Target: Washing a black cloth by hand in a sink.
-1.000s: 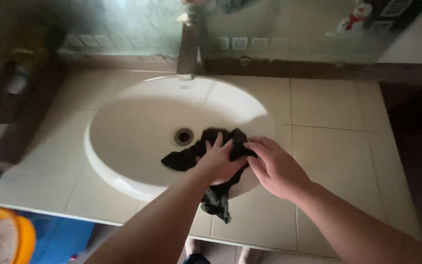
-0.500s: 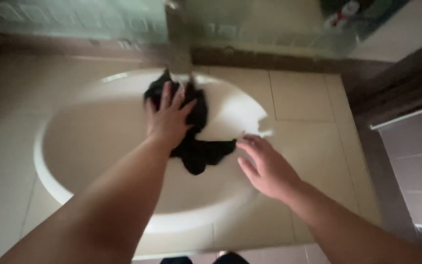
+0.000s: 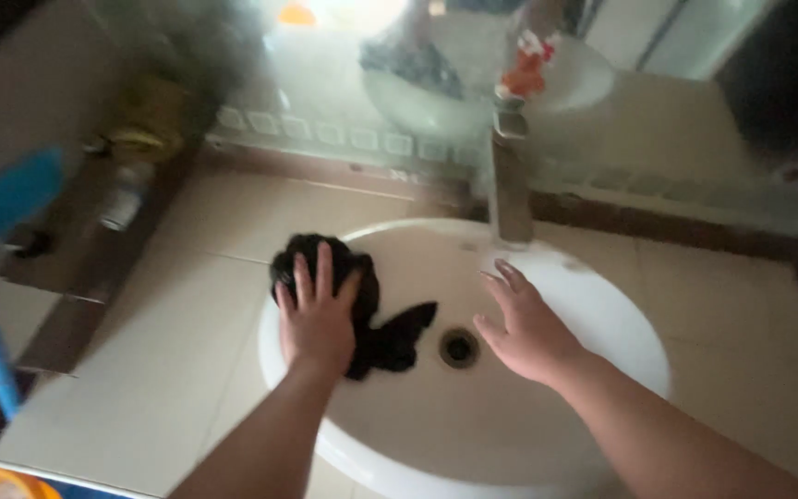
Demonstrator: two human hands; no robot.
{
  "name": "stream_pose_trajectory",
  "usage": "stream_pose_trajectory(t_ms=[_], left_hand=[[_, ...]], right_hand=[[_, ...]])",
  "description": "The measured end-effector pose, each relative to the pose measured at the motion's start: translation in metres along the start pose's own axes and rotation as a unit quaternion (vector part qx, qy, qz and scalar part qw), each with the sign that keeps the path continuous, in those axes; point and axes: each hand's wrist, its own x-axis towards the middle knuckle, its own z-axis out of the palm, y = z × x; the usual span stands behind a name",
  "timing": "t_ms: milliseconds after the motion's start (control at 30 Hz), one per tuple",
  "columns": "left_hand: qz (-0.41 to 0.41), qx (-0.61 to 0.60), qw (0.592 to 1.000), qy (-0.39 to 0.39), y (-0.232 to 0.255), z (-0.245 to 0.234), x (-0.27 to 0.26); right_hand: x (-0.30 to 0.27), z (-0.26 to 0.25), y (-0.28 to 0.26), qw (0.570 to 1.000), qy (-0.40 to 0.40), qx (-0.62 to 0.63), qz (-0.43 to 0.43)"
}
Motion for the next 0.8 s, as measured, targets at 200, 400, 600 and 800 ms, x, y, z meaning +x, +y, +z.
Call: stream_pose_trajectory(t_ms=[200, 400, 600, 800], left_hand=[[0.029, 0.000, 0.996, -0.090, 0.007, -0.057, -0.014], [0.080, -0.085, 0.979, -0.167, 0.052, -0.050, 0.019], [0.135, -0.156, 0.963, -0.173, 0.135, -0.045, 0.046], [0.297, -0.159, 0.928, -0.157, 0.222, -0.033, 0.035]], right_hand=[[0.013, -0.015, -0.010, 0.999, 0.000, 0.012, 0.033], [-0.014, -0.005, 0.028, 0.998, 0.053, -0.017, 0.013], [-0.068, -0.034, 0.058, 0.990, 0.033, 0.061, 0.121], [-0.102, -0.019, 0.115, 0.992, 0.095, 0.033, 0.076]])
